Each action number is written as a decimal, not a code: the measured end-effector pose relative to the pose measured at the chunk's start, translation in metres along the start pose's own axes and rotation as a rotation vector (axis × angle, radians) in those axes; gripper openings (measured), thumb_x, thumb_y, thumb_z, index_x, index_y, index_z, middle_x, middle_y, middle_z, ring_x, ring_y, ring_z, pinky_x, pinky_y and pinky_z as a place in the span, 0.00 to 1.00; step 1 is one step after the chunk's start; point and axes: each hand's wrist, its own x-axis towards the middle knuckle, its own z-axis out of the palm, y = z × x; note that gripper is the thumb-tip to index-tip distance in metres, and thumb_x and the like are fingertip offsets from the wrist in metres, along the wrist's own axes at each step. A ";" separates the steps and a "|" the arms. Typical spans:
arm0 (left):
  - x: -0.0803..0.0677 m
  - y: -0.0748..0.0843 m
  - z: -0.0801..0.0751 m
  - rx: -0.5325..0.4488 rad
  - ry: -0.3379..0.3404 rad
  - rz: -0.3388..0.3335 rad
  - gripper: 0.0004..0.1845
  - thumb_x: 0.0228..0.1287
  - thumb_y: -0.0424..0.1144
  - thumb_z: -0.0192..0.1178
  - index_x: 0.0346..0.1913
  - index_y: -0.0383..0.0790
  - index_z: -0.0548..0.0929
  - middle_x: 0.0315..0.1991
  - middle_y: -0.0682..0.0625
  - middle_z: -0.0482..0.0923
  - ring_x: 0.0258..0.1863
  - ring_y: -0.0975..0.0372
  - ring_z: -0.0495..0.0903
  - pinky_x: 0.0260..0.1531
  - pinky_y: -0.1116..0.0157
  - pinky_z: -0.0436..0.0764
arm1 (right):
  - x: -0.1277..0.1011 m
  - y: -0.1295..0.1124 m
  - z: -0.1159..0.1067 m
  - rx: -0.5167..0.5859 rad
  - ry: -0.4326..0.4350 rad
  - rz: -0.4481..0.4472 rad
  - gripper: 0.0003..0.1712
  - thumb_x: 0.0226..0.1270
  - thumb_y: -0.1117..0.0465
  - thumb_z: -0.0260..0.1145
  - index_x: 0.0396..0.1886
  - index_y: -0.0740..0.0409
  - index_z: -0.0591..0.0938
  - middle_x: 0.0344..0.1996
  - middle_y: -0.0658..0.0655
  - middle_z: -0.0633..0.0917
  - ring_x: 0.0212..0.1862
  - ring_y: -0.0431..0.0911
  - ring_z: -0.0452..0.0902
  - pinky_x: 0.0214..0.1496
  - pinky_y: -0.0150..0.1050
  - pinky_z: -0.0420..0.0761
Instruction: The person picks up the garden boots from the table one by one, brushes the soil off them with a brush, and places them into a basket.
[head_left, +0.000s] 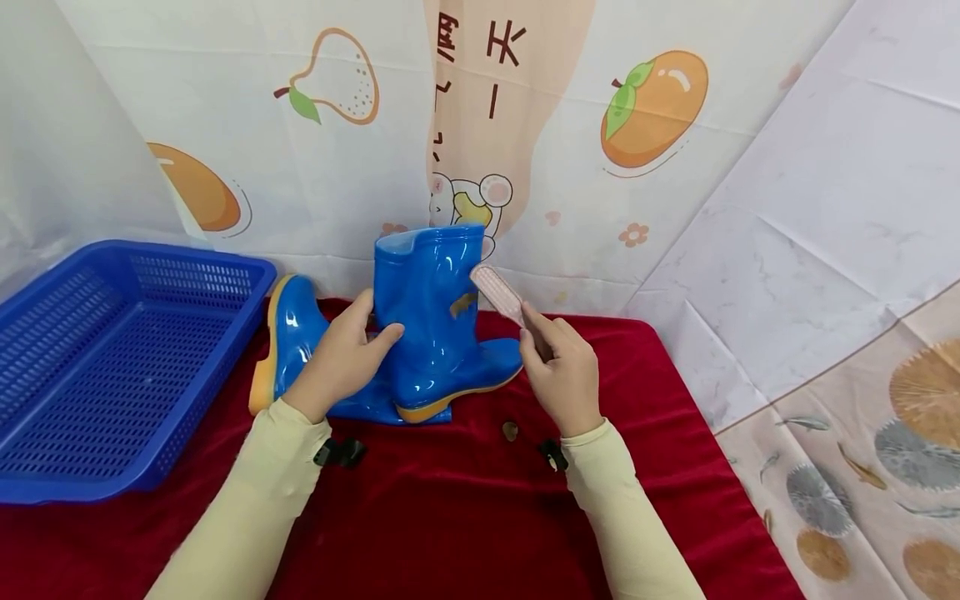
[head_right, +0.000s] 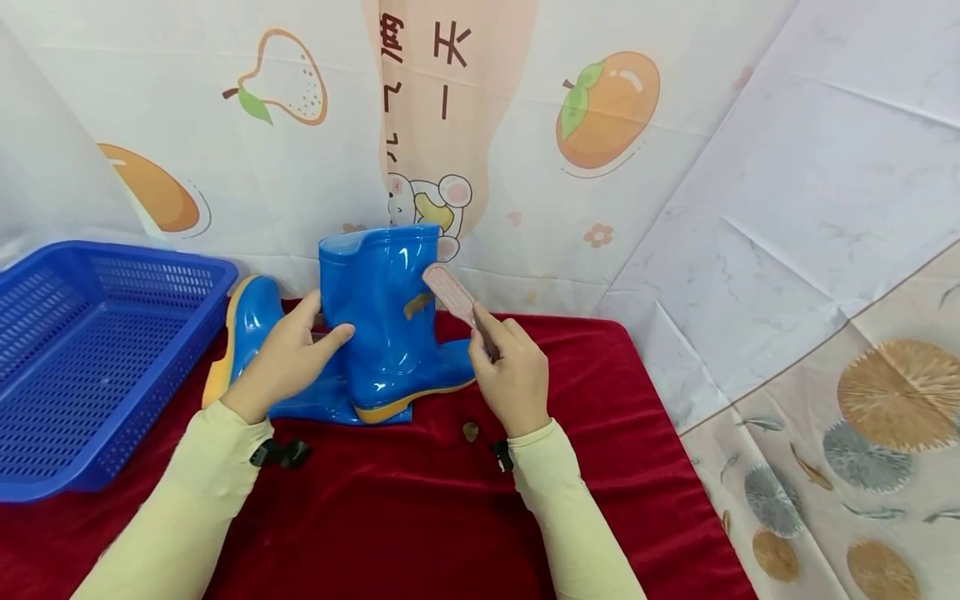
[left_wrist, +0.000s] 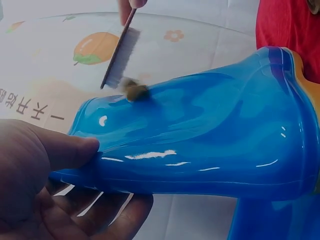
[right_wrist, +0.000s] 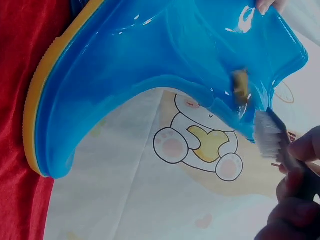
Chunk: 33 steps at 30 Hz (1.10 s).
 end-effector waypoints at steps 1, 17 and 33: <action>0.000 0.000 0.000 -0.002 -0.003 0.000 0.29 0.80 0.46 0.55 0.75 0.39 0.62 0.71 0.38 0.71 0.64 0.40 0.77 0.59 0.37 0.78 | 0.000 0.000 0.000 0.000 -0.010 -0.004 0.19 0.69 0.63 0.70 0.59 0.53 0.88 0.18 0.50 0.70 0.22 0.39 0.61 0.22 0.36 0.64; 0.002 -0.001 0.001 0.006 0.024 -0.004 0.29 0.80 0.47 0.56 0.74 0.39 0.62 0.68 0.37 0.73 0.62 0.40 0.78 0.58 0.36 0.78 | -0.004 -0.007 0.003 0.010 -0.292 -0.019 0.21 0.69 0.61 0.69 0.61 0.54 0.86 0.23 0.48 0.77 0.25 0.38 0.67 0.24 0.34 0.72; 0.001 -0.001 0.002 -0.007 -0.012 0.049 0.29 0.79 0.45 0.57 0.76 0.40 0.62 0.69 0.38 0.73 0.64 0.41 0.77 0.60 0.38 0.77 | -0.002 -0.008 -0.005 0.003 -0.481 0.036 0.10 0.75 0.57 0.67 0.50 0.53 0.88 0.26 0.47 0.81 0.26 0.38 0.71 0.28 0.35 0.75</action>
